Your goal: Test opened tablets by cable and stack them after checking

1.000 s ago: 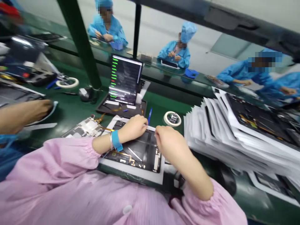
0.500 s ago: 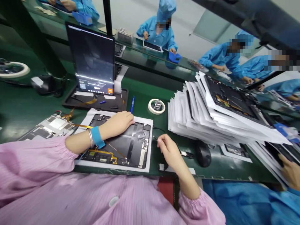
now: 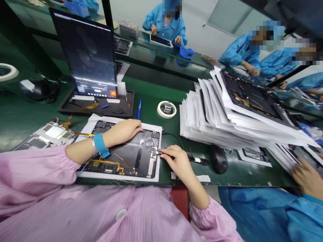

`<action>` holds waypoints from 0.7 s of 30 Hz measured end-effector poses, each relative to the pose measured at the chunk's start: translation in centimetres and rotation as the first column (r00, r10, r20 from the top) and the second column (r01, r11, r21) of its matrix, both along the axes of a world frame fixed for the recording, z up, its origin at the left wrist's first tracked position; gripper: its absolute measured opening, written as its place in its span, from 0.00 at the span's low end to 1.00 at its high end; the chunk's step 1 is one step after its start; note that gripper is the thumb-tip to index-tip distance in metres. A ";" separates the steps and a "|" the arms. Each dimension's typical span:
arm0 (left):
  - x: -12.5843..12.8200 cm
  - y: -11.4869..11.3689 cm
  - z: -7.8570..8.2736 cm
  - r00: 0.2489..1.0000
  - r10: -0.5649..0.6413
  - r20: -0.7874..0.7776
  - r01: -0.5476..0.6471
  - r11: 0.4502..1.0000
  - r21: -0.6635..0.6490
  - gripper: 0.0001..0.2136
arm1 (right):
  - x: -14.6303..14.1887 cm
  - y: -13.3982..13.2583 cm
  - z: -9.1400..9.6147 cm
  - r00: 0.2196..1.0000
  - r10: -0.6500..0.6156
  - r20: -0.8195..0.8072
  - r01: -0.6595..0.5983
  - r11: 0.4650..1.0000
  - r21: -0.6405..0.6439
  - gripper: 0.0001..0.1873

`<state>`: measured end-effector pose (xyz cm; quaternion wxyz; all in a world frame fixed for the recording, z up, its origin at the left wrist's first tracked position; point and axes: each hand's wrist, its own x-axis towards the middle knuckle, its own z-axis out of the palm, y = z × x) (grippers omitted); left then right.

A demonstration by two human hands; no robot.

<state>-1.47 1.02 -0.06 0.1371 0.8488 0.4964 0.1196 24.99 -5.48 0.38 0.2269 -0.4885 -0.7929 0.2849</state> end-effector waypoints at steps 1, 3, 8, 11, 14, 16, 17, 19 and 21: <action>0.0 0.0 0.1 1.000 -0.001 0.002 0.001 1.000 -0.003 0.12 | 0.1 0.1 0.0 1.000 -0.010 -0.004 0.010 1.000 -0.006 0.10; 0.0 0.0 0.2 1.000 -0.002 0.002 0.002 1.000 -0.010 0.13 | 0.4 0.1 0.1 1.000 -0.023 -0.002 0.023 1.000 -0.006 0.10; 0.0 0.2 -0.1 1.000 -0.004 0.003 0.004 1.000 -0.019 0.12 | 0.6 0.1 0.0 1.000 0.007 0.025 -0.006 0.999 -0.031 0.09; -0.1 0.3 -0.3 1.000 -0.008 0.026 0.009 1.000 -0.024 0.12 | 0.5 0.0 -0.1 1.000 0.008 0.014 -0.007 0.999 -0.042 0.09; -0.1 0.4 -0.4 0.999 -0.014 0.047 0.015 1.000 -0.025 0.12 | 0.6 0.0 -0.3 1.000 0.002 0.010 -0.002 0.999 -0.044 0.09; -0.1 0.4 -0.4 0.999 -0.015 0.051 0.017 1.000 -0.024 0.12 | 0.7 0.0 -0.3 1.000 0.000 0.014 0.001 0.999 -0.043 0.09; -0.1 0.3 -0.4 0.998 -0.016 0.054 0.017 1.000 -0.026 0.12 | 0.8 0.0 -0.4 1.000 -0.002 0.017 0.002 0.999 -0.041 0.09; -0.1 0.3 -0.3 0.998 -0.015 0.062 0.017 0.999 -0.033 0.12 | 0.8 0.0 -0.5 1.000 -0.014 0.026 0.015 0.999 -0.028 0.09; -0.1 0.3 -0.3 0.997 -0.014 0.072 0.016 0.999 -0.037 0.12 | 0.6 -0.1 -0.6 0.999 -0.027 0.036 0.027 1.000 -0.013 0.09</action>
